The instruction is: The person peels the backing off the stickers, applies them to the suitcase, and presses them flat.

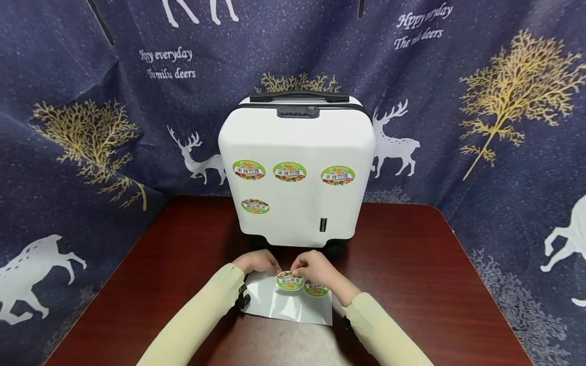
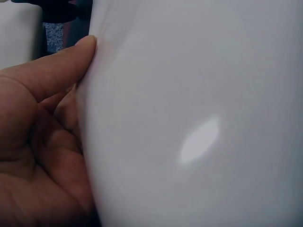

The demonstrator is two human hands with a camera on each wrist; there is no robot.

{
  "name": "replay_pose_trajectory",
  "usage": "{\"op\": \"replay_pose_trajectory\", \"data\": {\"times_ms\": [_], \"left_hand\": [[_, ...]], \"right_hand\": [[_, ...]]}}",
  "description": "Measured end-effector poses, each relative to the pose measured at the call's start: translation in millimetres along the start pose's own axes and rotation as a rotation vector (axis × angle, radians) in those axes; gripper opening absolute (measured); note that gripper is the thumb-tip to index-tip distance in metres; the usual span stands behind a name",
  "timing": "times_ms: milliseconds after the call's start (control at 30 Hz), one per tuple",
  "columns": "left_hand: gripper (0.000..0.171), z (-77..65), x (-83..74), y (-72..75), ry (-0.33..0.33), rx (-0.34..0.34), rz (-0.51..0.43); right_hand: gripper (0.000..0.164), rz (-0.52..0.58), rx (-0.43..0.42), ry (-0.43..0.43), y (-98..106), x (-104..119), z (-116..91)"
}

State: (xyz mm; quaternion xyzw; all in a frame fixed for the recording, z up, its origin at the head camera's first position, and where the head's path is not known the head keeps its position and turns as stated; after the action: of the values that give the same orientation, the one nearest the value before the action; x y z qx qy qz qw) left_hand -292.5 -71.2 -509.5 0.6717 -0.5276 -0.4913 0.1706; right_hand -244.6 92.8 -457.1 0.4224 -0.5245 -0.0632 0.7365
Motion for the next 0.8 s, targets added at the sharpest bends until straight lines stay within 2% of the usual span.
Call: {"op": "replay_pose_trajectory", "data": {"times_ms": [367,800], "left_hand": [[0.018,-4.4,-3.6,1.0,-0.011,-0.015,-0.032],[0.017,-7.4,-1.1,0.8,0.003,-0.009,-0.055]], "right_hand": [[0.005,-0.022,-0.046,0.075,28,19,-9],[0.006,-0.025,-0.098,0.087,60,47,-6]]}}
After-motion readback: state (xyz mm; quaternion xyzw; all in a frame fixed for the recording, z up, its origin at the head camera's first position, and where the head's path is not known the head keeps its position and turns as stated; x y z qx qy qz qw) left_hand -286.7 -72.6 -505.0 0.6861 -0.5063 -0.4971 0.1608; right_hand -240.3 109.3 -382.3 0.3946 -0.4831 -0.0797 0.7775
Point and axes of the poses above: each hand's wrist, its own z-axis towards the middle knuckle, its own y-axis out of the back of the hand, x = y × z, the point moved 6 cm from there along z, towards the middle knuckle, and after that the axes turned 8 degrees about y, right-handed, at the moved point
